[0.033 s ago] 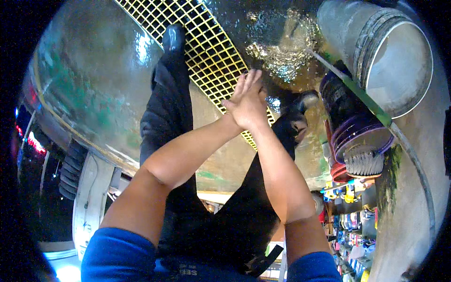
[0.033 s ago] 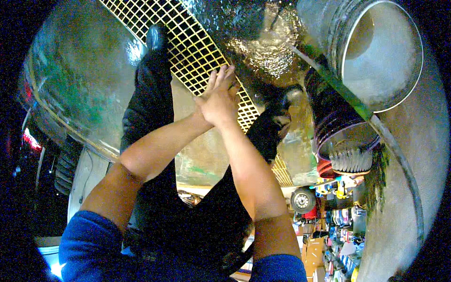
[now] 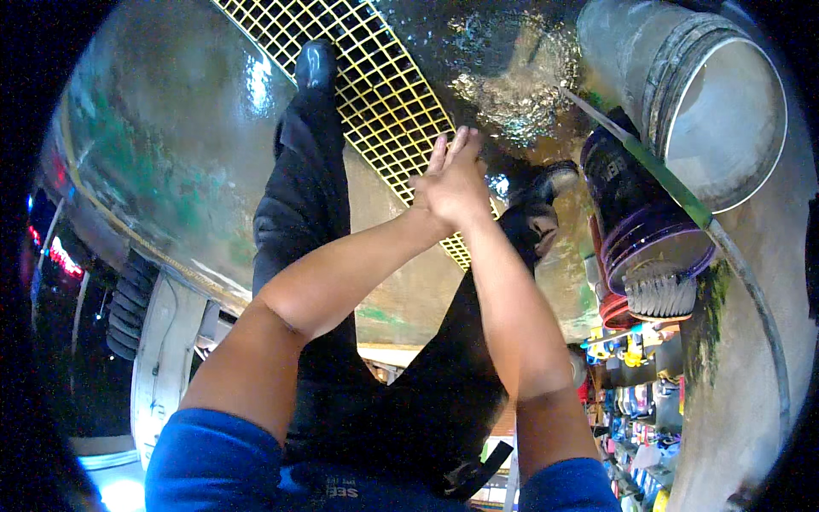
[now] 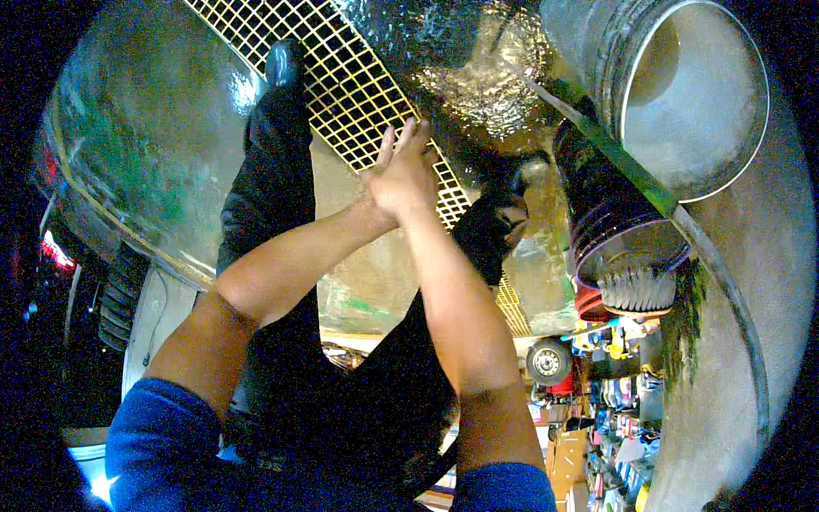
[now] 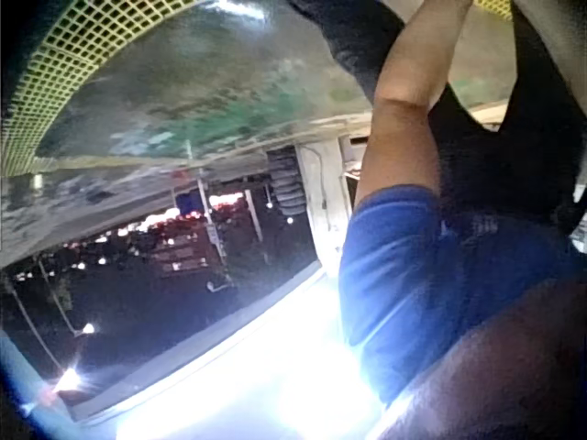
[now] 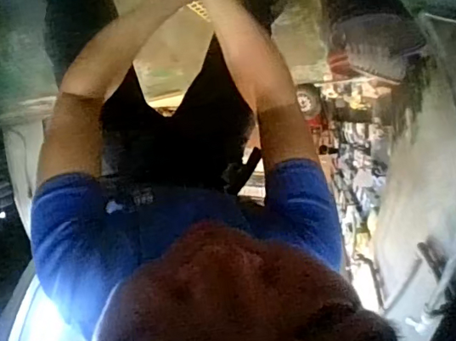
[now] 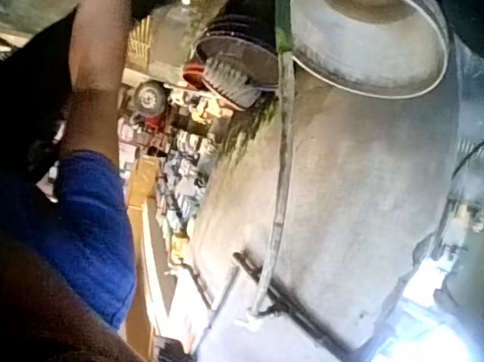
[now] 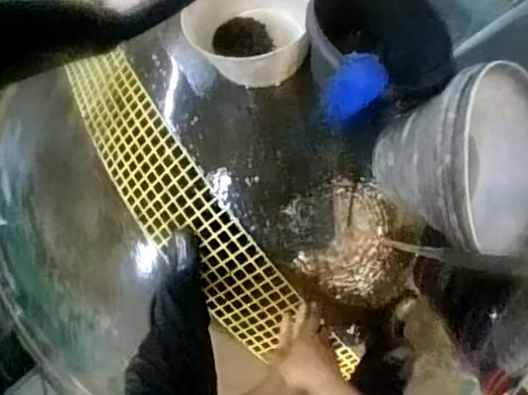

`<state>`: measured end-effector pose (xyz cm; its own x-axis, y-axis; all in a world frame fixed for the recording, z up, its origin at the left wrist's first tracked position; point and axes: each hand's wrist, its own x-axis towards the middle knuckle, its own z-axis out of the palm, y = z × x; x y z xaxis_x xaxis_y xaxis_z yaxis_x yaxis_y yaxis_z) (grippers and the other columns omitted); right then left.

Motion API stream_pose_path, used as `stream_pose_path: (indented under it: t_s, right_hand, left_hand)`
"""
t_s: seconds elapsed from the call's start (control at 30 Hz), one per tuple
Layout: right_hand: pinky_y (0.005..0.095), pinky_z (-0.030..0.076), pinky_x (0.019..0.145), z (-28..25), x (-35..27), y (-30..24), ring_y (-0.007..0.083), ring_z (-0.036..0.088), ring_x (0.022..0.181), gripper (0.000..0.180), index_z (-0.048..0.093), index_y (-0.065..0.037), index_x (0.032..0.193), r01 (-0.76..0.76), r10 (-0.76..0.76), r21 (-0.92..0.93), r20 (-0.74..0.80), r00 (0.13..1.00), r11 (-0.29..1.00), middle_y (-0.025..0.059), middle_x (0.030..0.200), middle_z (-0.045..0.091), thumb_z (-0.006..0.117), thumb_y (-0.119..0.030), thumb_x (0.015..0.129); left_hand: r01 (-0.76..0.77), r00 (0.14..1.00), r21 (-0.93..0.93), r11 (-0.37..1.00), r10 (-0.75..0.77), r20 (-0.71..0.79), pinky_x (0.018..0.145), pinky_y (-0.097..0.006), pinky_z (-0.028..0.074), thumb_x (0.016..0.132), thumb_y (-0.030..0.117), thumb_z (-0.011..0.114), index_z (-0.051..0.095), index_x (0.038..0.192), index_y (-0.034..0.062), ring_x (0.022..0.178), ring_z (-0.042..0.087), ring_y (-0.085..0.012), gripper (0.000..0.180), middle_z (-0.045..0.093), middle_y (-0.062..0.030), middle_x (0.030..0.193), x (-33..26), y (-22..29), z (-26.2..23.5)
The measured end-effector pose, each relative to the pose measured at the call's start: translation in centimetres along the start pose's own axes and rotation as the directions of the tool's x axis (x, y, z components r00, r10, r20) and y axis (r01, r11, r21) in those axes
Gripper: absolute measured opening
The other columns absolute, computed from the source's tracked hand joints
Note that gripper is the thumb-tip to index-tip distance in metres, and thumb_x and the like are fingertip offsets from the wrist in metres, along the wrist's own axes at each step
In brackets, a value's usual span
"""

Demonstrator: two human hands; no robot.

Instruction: The person washes their hands and a red cloth under a stream of water, then folds the cloth. They later pick up a blue container of oil and unscrew the cap.

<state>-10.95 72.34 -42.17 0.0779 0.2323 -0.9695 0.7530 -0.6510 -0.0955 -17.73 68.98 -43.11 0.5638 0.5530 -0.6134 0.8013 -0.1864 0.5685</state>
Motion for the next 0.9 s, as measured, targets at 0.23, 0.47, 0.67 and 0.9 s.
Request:
stream_pose_path:
  t_s: [0.23,0.47,0.67,0.9]
  right_hand:
    - [0.0357,0.051,0.068,-3.8,9.8,2.5,0.0204,0.061,0.073,0.024,0.063,0.004,0.104,0.139,0.036,0.616,-0.263,0.964,0.775,0.0104,0.085,0.066,0.057,-0.015,0.09]
    - [0.0283,0.047,0.092,1.7,3.5,-0.3,0.0189,0.06,0.101,0.028,0.054,0.004,0.12,0.073,-0.09,0.994,-0.081,0.993,-0.085,0.0118,0.115,0.062,0.049,-0.01,0.097]
    - [0.0425,0.025,0.113,2.0,0.7,1.6,0.0407,0.028,0.136,0.053,0.031,0.004,0.139,0.617,-0.59,-0.073,-0.397,0.703,0.784,0.0263,0.144,0.032,0.044,-0.007,0.089]
    - [0.0493,0.006,0.118,0.3,2.5,2.6,0.0384,0.0,0.145,0.067,0.007,0.0,0.15,0.249,-0.442,-0.813,-0.011,0.897,0.526,0.0207,0.157,0.003,0.033,-0.028,0.095]
  left_hand:
    - [0.095,0.986,-0.703,0.705,-0.164,-0.03,0.118,-0.041,0.01,0.093,0.019,0.05,0.027,0.144,-0.0058,0.143,0.007,-0.0409,0.062,0.012,-0.0296,0.152,3.6,0.5,-2.0]
    - [0.167,0.849,-0.971,-0.17,-0.476,0.23,0.087,-0.033,0.047,0.091,0.026,0.063,0.038,0.129,-0.0028,0.096,0.056,-0.0196,0.054,0.056,-0.0126,0.105,5.0,-3.4,-2.0]
    - [0.359,0.819,-0.776,-0.518,-0.225,0.528,0.063,-0.036,0.052,0.093,0.03,0.058,0.058,0.097,0.0073,0.068,0.058,-0.018,0.023,0.059,-0.0051,0.074,5.3,-4.8,-3.6]
    - [0.266,0.879,-0.798,0.542,-0.475,-0.03,0.098,-0.04,0.044,0.096,0.033,0.05,0.042,0.129,-0.0101,0.114,0.056,-0.0359,0.055,0.056,-0.0283,0.122,4.9,-1.9,-0.3]
